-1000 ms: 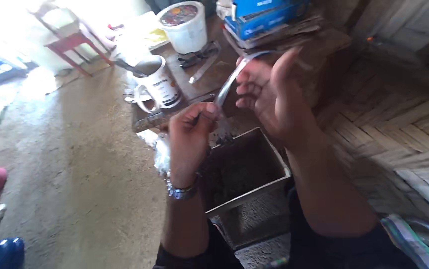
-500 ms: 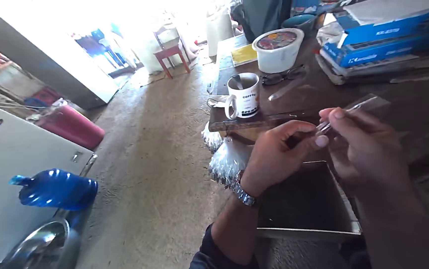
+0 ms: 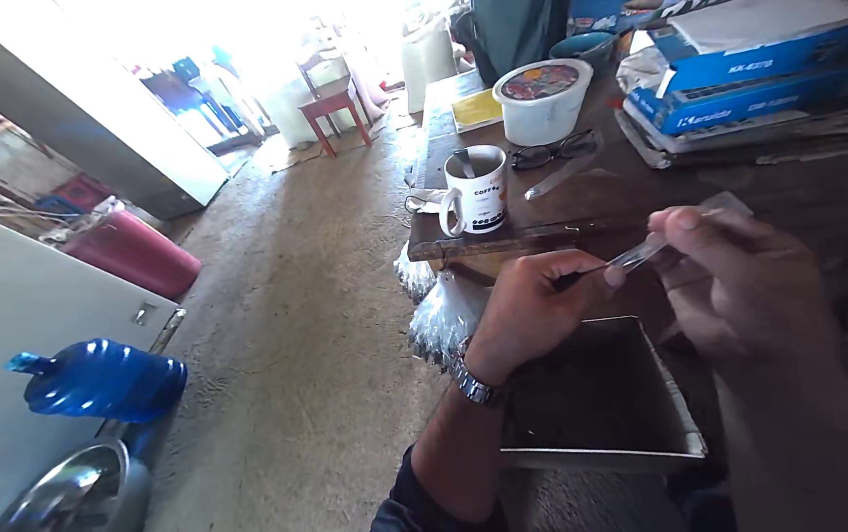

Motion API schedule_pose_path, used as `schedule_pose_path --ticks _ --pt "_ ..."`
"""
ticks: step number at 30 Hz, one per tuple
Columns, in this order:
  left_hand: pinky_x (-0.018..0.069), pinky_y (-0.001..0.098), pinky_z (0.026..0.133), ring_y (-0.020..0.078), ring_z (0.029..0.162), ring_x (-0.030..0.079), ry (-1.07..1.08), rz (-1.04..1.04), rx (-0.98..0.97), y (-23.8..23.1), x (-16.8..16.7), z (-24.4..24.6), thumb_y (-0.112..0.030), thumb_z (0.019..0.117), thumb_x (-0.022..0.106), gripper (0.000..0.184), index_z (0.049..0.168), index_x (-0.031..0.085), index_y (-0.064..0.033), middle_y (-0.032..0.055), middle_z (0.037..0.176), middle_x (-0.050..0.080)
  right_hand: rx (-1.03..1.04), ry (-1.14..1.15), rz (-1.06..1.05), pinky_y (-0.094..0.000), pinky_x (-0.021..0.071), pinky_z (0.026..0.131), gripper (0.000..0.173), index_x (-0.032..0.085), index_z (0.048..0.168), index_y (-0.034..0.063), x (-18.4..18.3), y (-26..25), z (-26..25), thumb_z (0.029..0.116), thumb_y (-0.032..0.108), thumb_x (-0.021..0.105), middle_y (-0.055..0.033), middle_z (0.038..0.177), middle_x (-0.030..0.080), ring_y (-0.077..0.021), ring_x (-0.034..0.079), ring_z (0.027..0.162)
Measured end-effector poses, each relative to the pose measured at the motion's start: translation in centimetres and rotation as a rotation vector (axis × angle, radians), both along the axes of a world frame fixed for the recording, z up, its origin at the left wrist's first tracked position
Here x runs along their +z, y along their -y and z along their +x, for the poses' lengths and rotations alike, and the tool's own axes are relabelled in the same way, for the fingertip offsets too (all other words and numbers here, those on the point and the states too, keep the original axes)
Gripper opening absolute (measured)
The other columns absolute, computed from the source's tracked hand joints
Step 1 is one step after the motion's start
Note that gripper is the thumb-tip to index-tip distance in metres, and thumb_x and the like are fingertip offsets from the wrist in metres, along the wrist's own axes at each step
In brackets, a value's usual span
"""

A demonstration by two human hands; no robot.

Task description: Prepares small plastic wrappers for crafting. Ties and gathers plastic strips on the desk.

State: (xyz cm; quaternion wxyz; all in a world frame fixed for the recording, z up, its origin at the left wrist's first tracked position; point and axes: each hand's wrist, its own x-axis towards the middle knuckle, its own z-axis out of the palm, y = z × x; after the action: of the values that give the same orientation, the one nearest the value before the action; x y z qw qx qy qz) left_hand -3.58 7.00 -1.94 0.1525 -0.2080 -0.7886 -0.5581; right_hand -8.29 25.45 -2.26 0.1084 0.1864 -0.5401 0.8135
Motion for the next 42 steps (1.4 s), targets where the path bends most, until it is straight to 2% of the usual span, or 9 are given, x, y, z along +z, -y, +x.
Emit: schedule_pose_path --ticks 3,6,9,18,25,30,35,38,42 --pt "0.0581 0.0308 0.058 0.0116 0.065 0.065 0.018 -0.009 -0.015 0.0 -0.1 -0.1 -0.015 0.1014 0.066 0.015 0.098 0.076 -0.0038 0.0044 0.081 0.071 -0.024 -0.030 -0.035 -0.0284 0.0606 0.081 0.006 0.073 0.102 0.0150 0.0 -0.4 -0.3 0.0989 0.018 0.068 0.0025 0.103 0.072 -0.0106 0.069 0.088" --pt "0.0558 0.0295 0.055 0.0122 0.062 0.063 0.020 0.023 0.011 0.1 -0.1 -0.1 -0.015 0.1021 0.065 0.017 0.097 0.075 -0.0033 0.0048 0.077 0.069 0.094 -0.044 0.187 -0.0287 0.0599 0.083 0.017 0.072 0.110 0.0150 0.1 -0.5 0.2 0.1019 0.028 0.064 0.0015 0.113 0.071 -0.0109 0.069 0.095" --pt "0.0576 0.0301 0.057 0.0134 0.062 0.065 0.031 0.026 0.022 0.6 0.0 0.0 -0.015 0.1029 0.063 0.018 0.096 0.075 -0.0030 0.0055 0.077 0.070 0.075 -0.047 0.333 -0.0277 0.0600 0.079 0.014 0.077 0.103 0.0120 0.2 -0.3 0.4 0.0972 0.023 0.070 -0.0005 0.107 0.073 -0.0123 0.069 0.090" --pt "0.0568 0.0304 0.057 0.0107 0.064 0.064 0.043 -0.075 -0.060 0.5 0.2 0.3 -0.016 0.1012 0.066 0.015 0.097 0.076 -0.0054 0.0027 0.078 0.070 0.064 0.177 -0.132 -0.0297 0.0581 0.083 0.018 0.071 0.104 0.0183 0.6 -3.9 -1.2 0.1051 0.027 0.055 0.0047 0.096 0.068 -0.0096 0.067 0.087" --pt "0.0621 0.0347 0.069 0.0159 0.078 0.069 0.188 -0.062 -0.182 0.6 -0.2 -0.1 -0.008 0.0994 0.064 0.025 0.124 0.068 -0.0079 0.0066 0.096 0.072 0.044 0.135 -0.127 -0.0374 0.0608 0.087 0.018 0.067 0.109 0.0117 1.1 -0.7 0.1 0.1074 0.022 0.052 -0.0024 0.102 0.070 -0.0159 0.070 0.091" --pt "0.0637 0.0358 0.067 0.0195 0.074 0.070 0.179 0.051 -0.175 0.4 -0.2 -0.1 -0.011 0.1020 0.064 0.017 0.113 0.071 -0.0003 0.0116 0.090 0.072 -0.018 0.007 -0.081 -0.0378 0.0634 0.081 0.018 0.066 0.113 0.0105 1.3 -1.3 0.2 0.1083 0.021 0.052 -0.0050 0.100 0.073 -0.0197 0.073 0.086" --pt "0.0578 0.0309 0.066 0.0154 0.076 0.066 0.078 0.188 -0.058 0.1 -0.3 0.0 -0.012 0.1022 0.063 0.016 0.104 0.075 -0.0013 0.0091 0.094 0.071 0.216 -0.117 0.150 -0.0447 0.0551 0.102 0.056 0.049 0.149 0.0111 1.4 -1.2 0.3 0.1090 0.049 0.039 -0.0067 0.139 0.061 -0.0249 0.062 0.124" --pt "0.0586 0.0334 0.083 0.0178 0.104 0.065 -0.011 0.362 -0.012 -0.2 -0.3 0.0 -0.013 0.1034 0.061 0.018 0.104 0.076 -0.0036 0.0093 0.121 0.067 0.139 -0.118 0.348 -0.0406 0.0593 0.094 0.050 0.059 0.141 0.0094 1.0 0.9 1.5 0.1080 0.045 0.046 -0.0057 0.131 0.066 -0.0205 0.067 0.113" --pt "0.0556 0.0342 0.089 0.0190 0.112 0.059 0.011 0.598 -0.002 -1.0 -0.4 0.2 -0.017 0.1021 0.063 0.017 0.104 0.077 -0.0066 0.0077 0.123 0.062 0.087 -0.158 0.389 -0.0300 0.0607 0.084 0.031 0.071 0.123 0.0115 0.4 2.8 2.6 0.1021 0.033 0.063 -0.0010 0.116 0.070 -0.0132 0.069 0.100"
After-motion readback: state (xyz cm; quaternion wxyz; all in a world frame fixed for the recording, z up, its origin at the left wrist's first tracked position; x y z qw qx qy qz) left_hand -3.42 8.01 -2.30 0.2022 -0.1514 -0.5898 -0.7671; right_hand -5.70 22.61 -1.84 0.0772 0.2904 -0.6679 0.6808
